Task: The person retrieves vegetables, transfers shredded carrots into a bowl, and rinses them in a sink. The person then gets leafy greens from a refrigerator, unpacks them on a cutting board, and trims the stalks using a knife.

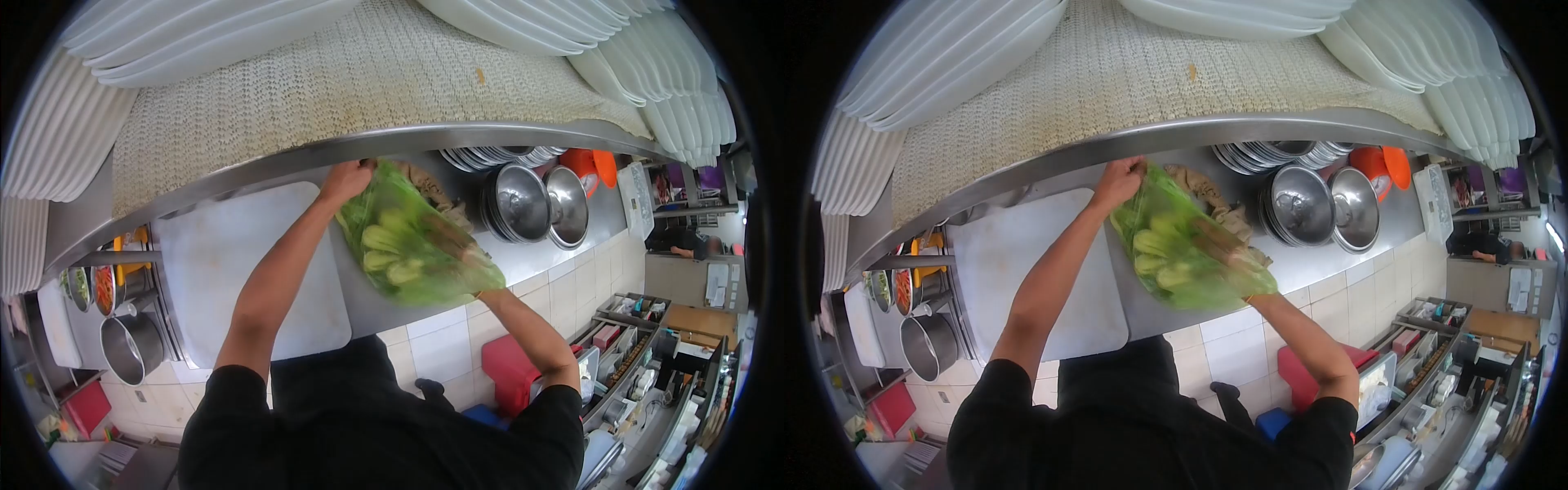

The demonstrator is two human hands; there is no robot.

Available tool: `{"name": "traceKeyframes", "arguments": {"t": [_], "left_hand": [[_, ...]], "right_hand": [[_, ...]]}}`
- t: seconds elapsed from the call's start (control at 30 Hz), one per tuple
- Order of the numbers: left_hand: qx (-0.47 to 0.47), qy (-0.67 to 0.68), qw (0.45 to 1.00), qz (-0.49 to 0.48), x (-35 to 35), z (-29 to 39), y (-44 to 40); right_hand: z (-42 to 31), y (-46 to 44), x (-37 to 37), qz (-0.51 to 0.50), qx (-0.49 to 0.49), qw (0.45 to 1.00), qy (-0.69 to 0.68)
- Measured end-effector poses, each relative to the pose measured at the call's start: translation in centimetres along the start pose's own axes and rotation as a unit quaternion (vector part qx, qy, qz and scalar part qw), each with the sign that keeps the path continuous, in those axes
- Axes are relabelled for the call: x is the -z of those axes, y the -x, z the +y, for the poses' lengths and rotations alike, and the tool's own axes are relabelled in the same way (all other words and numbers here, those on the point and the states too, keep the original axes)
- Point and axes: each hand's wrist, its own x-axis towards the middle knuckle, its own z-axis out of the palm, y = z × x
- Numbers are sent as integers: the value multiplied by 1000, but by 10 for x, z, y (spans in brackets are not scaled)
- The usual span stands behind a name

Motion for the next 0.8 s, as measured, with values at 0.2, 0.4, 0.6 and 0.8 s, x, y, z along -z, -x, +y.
{"name": "traceKeyframes", "arguments": {"t": [0.2,0.4,0.6,0.8], "left_hand": [[-203,-166,907,329,-5,-36,-52],[-228,-263,860,374,34,-49,-73],[-239,-279,850,377,51,-55,-84],[-198,-215,887,358,60,-65,-66]], "right_hand": [[-10,28,-18,187,132,961,159],[-33,53,-6,337,5,941,29],[-57,81,12,415,-26,900,-134],[-127,109,14,438,-123,858,-238]]}}
